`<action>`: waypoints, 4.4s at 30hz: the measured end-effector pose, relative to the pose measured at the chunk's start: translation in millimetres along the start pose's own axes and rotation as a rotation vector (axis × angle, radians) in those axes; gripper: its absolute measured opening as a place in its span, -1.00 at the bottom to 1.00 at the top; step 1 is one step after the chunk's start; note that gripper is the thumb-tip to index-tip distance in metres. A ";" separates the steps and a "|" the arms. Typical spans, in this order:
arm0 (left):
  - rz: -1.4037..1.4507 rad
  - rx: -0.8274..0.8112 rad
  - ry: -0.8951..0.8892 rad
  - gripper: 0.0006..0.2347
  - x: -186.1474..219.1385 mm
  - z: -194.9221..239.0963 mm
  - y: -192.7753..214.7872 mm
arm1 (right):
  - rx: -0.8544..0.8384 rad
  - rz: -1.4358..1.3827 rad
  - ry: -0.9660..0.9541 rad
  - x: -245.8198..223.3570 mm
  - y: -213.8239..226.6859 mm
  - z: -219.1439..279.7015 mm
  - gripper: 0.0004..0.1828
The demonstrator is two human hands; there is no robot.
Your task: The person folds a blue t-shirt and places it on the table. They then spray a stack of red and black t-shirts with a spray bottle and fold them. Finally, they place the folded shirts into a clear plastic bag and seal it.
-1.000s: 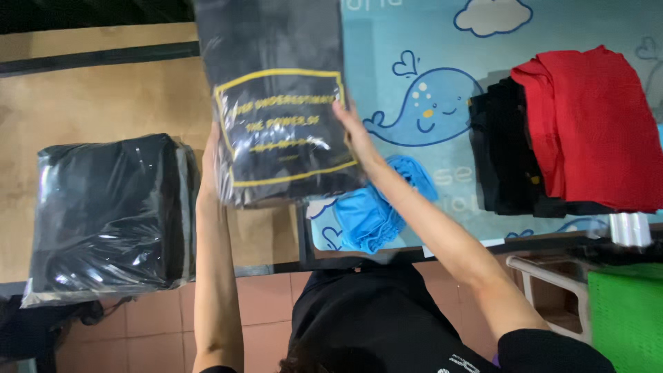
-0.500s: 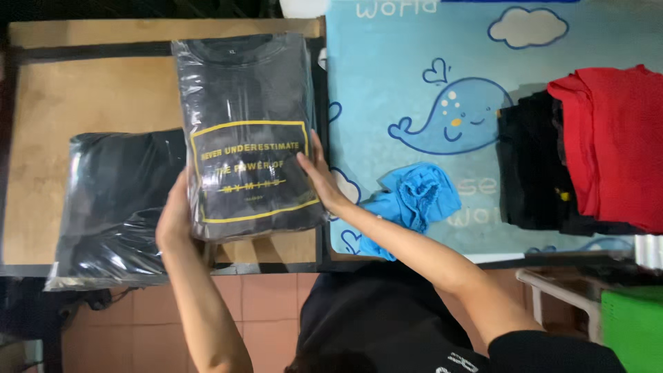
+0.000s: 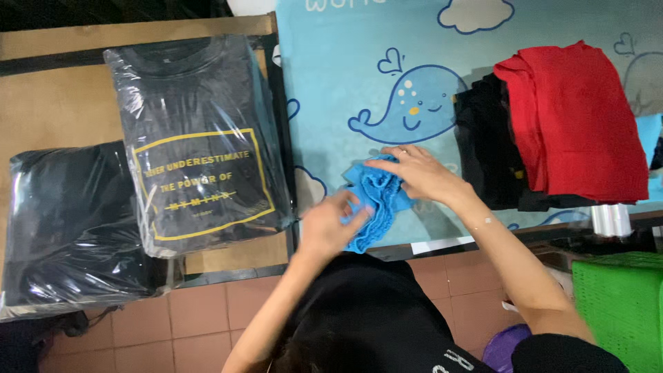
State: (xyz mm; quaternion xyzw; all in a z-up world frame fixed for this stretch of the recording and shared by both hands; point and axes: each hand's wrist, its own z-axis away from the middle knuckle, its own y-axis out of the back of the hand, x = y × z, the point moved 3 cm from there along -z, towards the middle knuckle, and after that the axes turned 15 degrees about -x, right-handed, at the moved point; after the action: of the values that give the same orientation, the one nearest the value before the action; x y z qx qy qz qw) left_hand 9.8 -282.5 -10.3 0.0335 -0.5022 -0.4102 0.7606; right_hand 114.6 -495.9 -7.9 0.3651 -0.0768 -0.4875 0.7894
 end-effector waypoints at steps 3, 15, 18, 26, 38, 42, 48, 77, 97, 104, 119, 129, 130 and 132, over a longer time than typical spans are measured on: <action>-0.222 -0.127 0.046 -0.47 -29.4 -35.1 -78.7 | 0.005 0.087 0.087 14.5 -25.5 -23.5 0.16; -0.353 0.082 0.368 -0.53 -97.3 -61.4 -120.0 | 0.236 -0.377 0.400 53.1 -12.9 -25.3 -0.39; -0.274 0.176 0.344 -0.49 -64.9 -32.1 -62.8 | 0.245 -0.623 0.410 44.7 15.4 10.7 -0.45; -0.193 0.428 -0.198 -0.15 57.5 -54.7 -24.5 | 0.354 -0.748 0.442 37.1 -7.8 3.5 -0.31; 0.252 0.315 -0.254 -0.66 84.4 47.8 54.6 | 0.374 -0.201 0.330 76.0 -76.8 -31.3 -0.77; 0.286 0.403 -0.184 -0.66 95.6 80.0 80.8 | 0.384 0.009 0.187 91.4 -80.2 -47.7 -0.92; 0.250 0.613 -0.203 -0.72 72.7 110.6 121.7 | 0.477 0.307 -0.033 100.6 13.2 37.8 -0.86; 0.048 0.684 -0.333 -0.69 70.8 -94.5 138.5 | 0.366 -0.019 0.257 327.2 217.7 1.0 -0.85; -0.576 0.355 0.170 -0.80 70.0 -244.0 -67.8 | 0.053 0.008 -0.237 389.4 185.8 -103.9 -0.42; -0.294 0.675 -0.215 -0.81 127.3 -389.5 45.4 | 0.036 -0.201 -0.134 394.3 155.3 -125.1 -0.21; -0.019 0.400 0.026 -0.56 131.1 -546.4 116.4 | -0.031 -0.864 -0.030 432.1 153.7 -139.8 -0.45; 0.357 0.546 -0.104 -0.65 135.2 -486.2 116.5 | -0.030 -0.911 -0.018 416.9 152.8 -120.4 -0.26; 0.360 0.552 -0.102 -0.65 136.6 -476.5 99.6 | -0.032 -0.905 -0.016 413.2 153.0 -121.9 -0.26; 0.429 0.492 0.093 -0.83 136.1 -461.4 64.0 | -0.005 -0.837 -0.016 408.1 156.3 -125.1 -0.14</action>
State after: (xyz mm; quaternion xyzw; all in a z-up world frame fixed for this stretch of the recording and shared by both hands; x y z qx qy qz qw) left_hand 434.3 -496.2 -108.2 0.1284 -0.5463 -0.1050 0.8210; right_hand 495.2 -729.9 -92.1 0.3589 0.0731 -0.7693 0.5234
